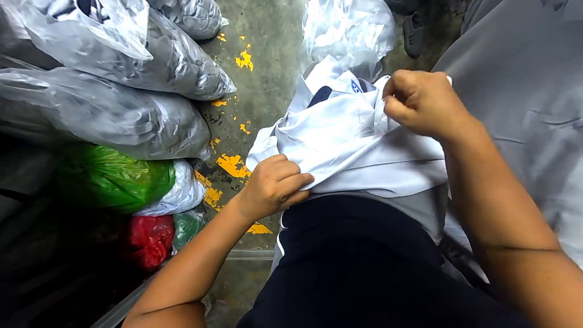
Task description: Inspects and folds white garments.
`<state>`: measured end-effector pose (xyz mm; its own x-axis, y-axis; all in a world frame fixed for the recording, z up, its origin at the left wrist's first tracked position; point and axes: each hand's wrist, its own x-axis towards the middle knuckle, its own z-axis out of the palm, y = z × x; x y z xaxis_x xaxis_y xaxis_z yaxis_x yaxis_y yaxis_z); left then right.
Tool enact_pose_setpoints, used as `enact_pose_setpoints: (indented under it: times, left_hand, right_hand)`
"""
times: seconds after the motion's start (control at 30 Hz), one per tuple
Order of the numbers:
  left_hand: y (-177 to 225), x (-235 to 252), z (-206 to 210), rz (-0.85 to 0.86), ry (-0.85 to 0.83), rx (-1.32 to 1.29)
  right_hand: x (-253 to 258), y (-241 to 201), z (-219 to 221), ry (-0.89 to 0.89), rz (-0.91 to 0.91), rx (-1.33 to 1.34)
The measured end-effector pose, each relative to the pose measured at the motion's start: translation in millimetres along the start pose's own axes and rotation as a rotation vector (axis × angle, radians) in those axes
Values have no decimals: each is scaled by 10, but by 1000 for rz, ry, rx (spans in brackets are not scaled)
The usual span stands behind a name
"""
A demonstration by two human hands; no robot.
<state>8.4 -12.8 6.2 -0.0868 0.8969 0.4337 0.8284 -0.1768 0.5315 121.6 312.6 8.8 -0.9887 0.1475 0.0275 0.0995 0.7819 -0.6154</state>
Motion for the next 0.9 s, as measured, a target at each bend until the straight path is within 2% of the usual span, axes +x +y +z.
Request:
enact_pose_setpoints:
  times: [0.1, 0.23, 0.43, 0.5, 0.57, 0.63, 0.73, 0.83, 0.9]
  left_hand:
    - [-13, -14, -28, -19, 22, 22]
    - [-23, -26, -44, -33, 25, 28]
    - [-33, -8, -48, -54, 45, 15]
    - [-22, 28, -48, -157, 71, -58]
    - [-4, 74, -75, -373, 59, -189]
    - [-14, 121, -110, -598, 45, -349]
    - [-37, 192, -133, -813, 57, -552]
    - [-61, 217, -138, -866, 65, -642]
    - [-67, 216, -137, -857, 63, -658]
  right_hand:
    - [40, 234, -88, 38, 118, -10]
    - [-4, 203, -13, 23, 103, 18]
    - [-30, 307, 12, 0, 190, 7]
    - [-11, 364, -31, -76, 249, -6]
    - [41, 378, -50, -187, 346, -35]
    - [92, 325, -42, -218, 384, -35]
    - [135, 89, 32, -132, 271, 63]
    - [171, -156, 183, -78, 35, 226]
    - [218, -302, 282, -131, -61, 372]
